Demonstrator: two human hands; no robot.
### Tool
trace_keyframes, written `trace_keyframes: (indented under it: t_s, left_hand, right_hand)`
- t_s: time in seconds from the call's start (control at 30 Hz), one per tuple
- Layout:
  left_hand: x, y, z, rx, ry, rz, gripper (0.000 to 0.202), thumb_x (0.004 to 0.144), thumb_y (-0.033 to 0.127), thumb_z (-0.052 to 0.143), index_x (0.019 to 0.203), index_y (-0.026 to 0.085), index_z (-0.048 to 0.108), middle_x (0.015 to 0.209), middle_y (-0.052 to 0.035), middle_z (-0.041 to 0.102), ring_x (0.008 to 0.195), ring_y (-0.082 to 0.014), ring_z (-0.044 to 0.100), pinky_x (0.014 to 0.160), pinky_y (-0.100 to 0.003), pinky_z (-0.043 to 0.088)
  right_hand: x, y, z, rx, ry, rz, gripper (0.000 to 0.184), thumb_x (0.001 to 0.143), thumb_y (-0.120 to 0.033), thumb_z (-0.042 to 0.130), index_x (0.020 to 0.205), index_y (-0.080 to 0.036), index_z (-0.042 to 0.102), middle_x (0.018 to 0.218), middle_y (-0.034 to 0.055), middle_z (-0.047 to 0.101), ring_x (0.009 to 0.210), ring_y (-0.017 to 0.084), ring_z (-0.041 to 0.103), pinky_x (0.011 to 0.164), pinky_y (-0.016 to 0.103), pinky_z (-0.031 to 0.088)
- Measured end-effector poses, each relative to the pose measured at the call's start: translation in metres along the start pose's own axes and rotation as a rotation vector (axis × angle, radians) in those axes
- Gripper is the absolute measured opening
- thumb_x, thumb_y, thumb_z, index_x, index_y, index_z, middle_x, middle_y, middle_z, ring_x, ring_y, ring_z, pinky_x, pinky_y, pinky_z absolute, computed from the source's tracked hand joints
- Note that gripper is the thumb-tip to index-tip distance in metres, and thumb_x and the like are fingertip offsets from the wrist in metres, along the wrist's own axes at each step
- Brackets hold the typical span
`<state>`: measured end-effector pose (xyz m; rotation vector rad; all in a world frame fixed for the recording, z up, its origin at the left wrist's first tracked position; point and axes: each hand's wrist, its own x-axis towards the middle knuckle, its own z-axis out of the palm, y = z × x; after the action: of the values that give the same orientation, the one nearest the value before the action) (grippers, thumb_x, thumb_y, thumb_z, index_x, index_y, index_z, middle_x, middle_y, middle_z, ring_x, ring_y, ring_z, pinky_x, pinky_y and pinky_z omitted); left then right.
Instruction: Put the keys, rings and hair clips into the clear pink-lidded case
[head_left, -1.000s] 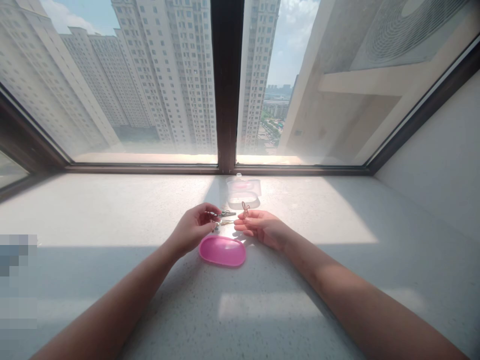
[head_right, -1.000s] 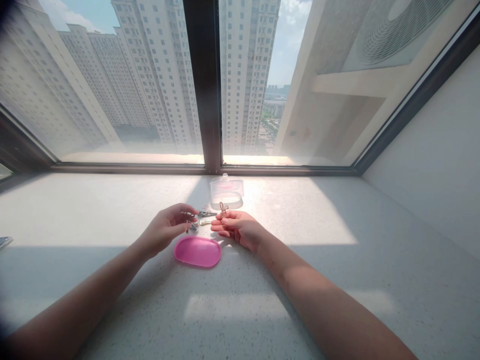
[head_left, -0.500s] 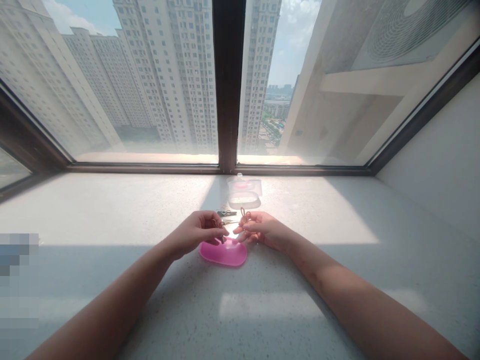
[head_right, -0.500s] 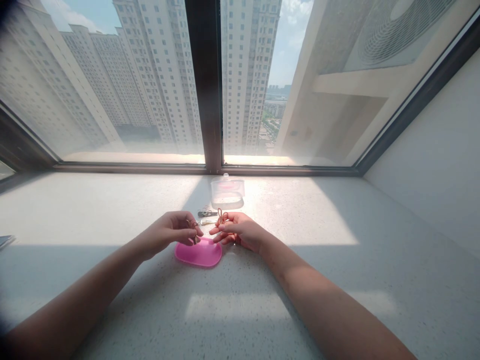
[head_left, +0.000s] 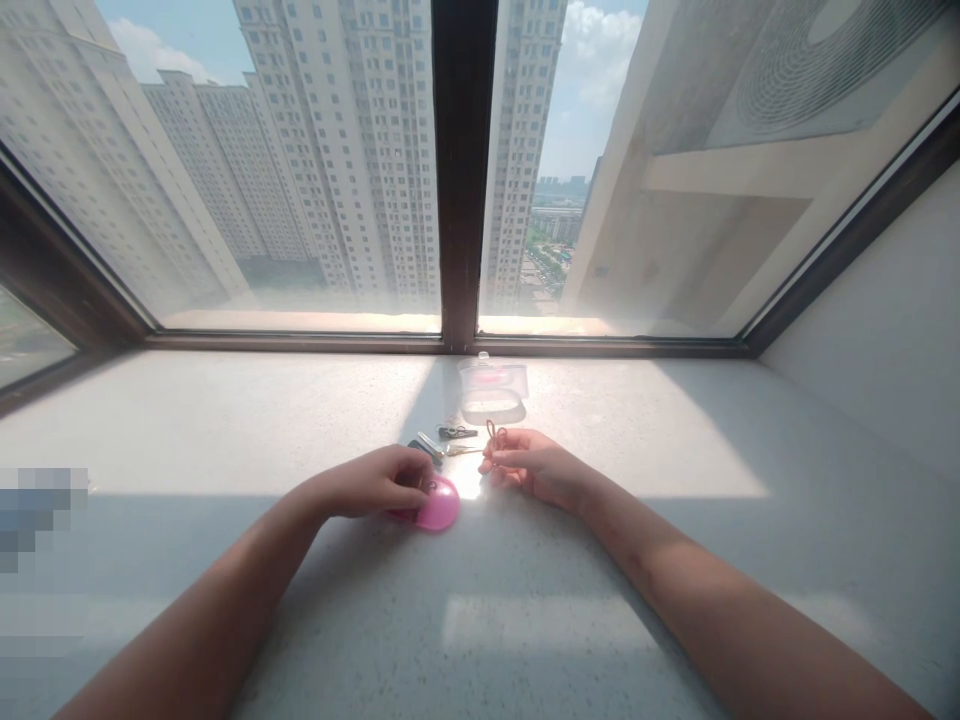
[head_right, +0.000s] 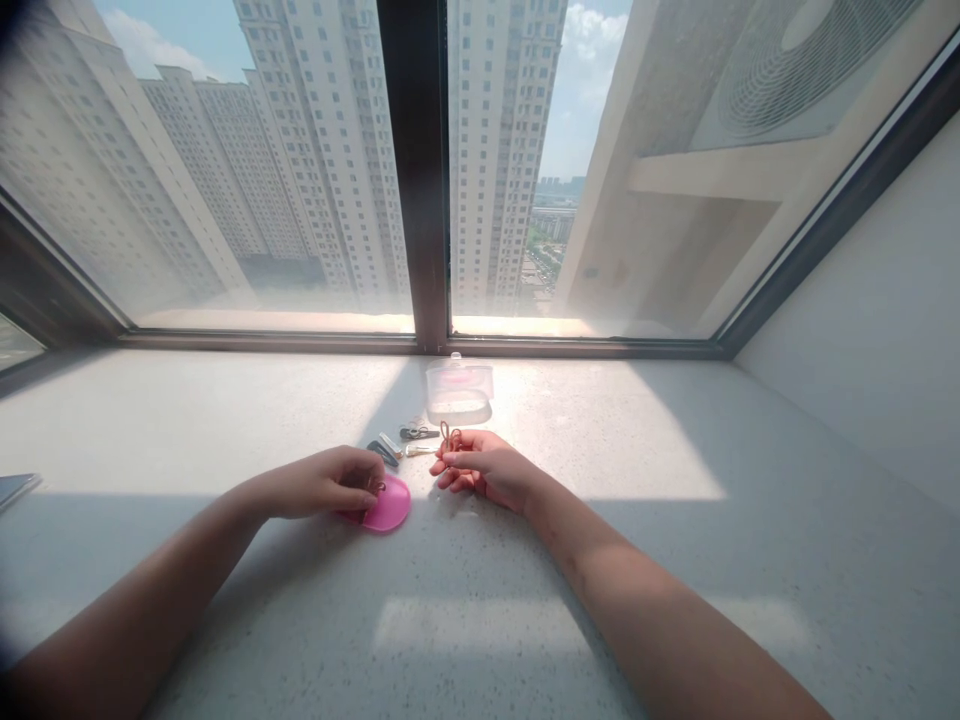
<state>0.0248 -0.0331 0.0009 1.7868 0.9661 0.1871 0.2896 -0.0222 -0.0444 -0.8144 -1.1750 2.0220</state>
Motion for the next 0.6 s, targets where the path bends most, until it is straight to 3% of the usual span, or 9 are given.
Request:
trace_keyframes:
  t_s: [0.2,0.3,0.4,0.6]
  left_hand:
    - [-0.012,-0.007,-0.021,0.075,-0.040,-0.058,0.009,0.067,0.027,0.061,0.069,0.018,0.060,0.063,0.0005,0.056,0.055,-0.0146,0.047,0.051,-0.024,0.032]
    - [-0.015,-0.012,-0.029,0.135,-0.012,-0.061,0.018,0.071,0.033,0.061,0.063,0.017,0.060,0.059,0.0003,0.055,0.053,-0.0142,0.045,0.051,-0.024,0.031]
    - [-0.016,-0.017,-0.034,0.199,0.128,-0.080,0.031,0.076,0.043,0.058,0.060,0.017,0.061,0.059,-0.0007,0.056,0.055,-0.0149,0.046,0.053,-0.024,0.031]
    - [-0.017,-0.024,-0.038,0.175,0.494,-0.184,0.036,0.076,0.050,0.058,0.059,0.018,0.061,0.062,-0.0019,0.058,0.056,-0.0151,0.046,0.051,-0.024,0.030]
  right_hand:
    - [-0.002,0.000,-0.001,-0.013,0.003,0.006,0.025,0.071,-0.026,0.076,0.087,-0.012,0.063,0.084,0.0078,0.067,0.069,0.013,0.063,0.058,0.021,0.046]
    - [-0.002,0.000,-0.001,-0.023,0.005,0.006,0.024,0.071,-0.025,0.076,0.087,-0.012,0.063,0.084,0.0077,0.066,0.070,0.013,0.063,0.059,0.020,0.045]
    - [-0.002,0.000,-0.001,-0.030,0.010,0.007,0.023,0.072,-0.025,0.076,0.086,-0.012,0.063,0.084,0.0075,0.066,0.069,0.012,0.062,0.058,0.020,0.044]
    - [-0.001,0.000,-0.001,-0.028,0.011,0.007,0.026,0.069,-0.026,0.078,0.085,-0.012,0.063,0.082,0.0076,0.067,0.069,0.013,0.062,0.058,0.021,0.044]
